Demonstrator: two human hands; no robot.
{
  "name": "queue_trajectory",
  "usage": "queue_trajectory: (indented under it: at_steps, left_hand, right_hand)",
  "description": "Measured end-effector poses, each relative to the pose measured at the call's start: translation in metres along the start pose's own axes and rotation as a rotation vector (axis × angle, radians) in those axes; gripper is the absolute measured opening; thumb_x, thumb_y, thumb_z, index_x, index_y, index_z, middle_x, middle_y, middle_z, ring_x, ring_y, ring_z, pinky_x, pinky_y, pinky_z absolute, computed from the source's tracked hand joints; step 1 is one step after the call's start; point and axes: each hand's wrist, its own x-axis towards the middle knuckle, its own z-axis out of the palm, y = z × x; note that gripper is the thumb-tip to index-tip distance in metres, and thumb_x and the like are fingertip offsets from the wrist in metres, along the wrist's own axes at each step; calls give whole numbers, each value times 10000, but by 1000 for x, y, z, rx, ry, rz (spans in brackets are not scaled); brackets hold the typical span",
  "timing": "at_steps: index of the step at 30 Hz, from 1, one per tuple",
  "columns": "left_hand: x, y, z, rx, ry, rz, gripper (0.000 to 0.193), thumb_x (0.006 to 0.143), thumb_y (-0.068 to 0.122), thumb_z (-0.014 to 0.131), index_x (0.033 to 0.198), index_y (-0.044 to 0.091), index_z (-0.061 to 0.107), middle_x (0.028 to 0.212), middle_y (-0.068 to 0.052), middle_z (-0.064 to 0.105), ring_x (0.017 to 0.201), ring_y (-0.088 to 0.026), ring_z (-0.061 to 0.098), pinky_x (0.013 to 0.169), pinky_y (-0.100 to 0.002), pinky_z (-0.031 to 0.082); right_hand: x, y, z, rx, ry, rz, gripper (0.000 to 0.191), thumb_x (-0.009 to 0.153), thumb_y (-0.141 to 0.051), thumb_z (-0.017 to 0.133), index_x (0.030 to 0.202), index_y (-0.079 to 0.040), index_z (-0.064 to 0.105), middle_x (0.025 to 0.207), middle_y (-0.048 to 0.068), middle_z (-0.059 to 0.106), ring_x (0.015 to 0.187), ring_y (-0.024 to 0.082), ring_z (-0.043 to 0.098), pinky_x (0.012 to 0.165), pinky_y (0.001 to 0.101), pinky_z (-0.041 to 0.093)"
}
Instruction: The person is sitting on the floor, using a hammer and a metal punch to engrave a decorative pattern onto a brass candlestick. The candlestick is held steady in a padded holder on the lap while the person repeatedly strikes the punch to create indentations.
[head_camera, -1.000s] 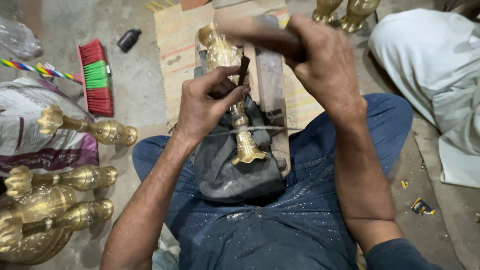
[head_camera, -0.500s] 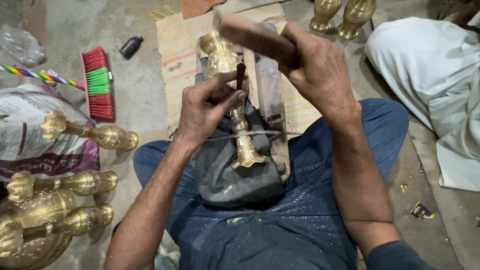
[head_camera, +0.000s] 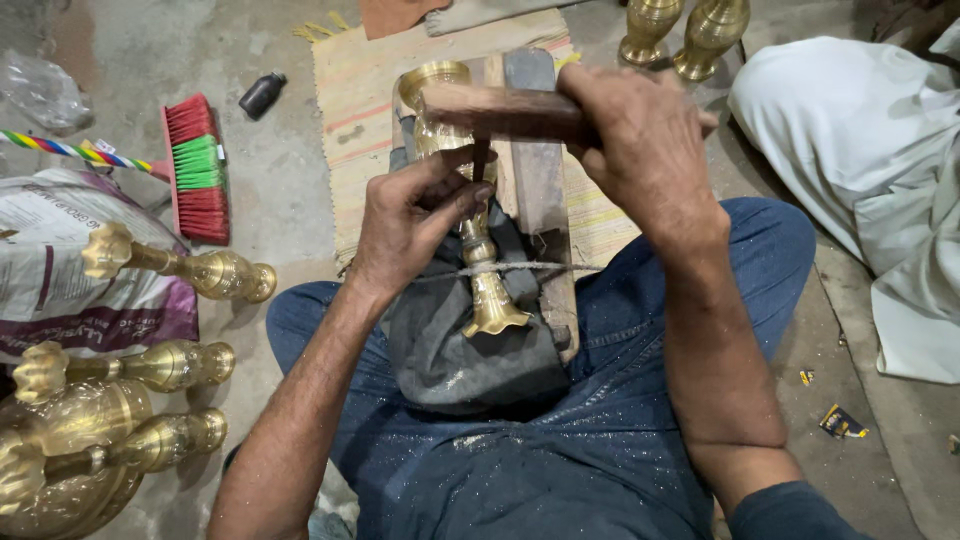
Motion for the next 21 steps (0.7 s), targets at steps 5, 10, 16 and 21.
queue_trajectory:
  at_steps: [5,10,16,21]
  left_hand:
    - [1,-3,2,70,11,-122,362,934,139,816,1272,55,716,821,-56,783,717,-103,726,637,-275,580]
    - [7,-8,3,59,20,-101,364,915,161,810,1249,50,722,860,-58,799,742,-95,745,657,-260,596]
    - [0,-12,5,-76,44,-80,362,929,138,788,1256,13,697,909,-74,805,809,-98,764,716,-258,624]
    - [1,-15,6,-76,38,-87,383,928,112,783,1283,13,682,885,-69,796,790,-88,756,681,-250,615]
  right_hand:
    - [2,-6,-7,445,-64,170,314,962,-38,756,1201,-25,552,955,134,697,862,242,706,750,432,548]
    - [11,-12,-16,307,-49,130,331,863,-43,754,1153,-38,596,873,146,683,813,324,667,714,478,519]
    - [10,-13,-12,180,-76,217,252,903,-110,729,1072,-37,557,839,139,682,773,328,678,682,497,504]
    - [10,-11,-11,156,-31,206,209,1000,-142,732,1049,-63,544,807,133,662,707,280,668,655,453,521]
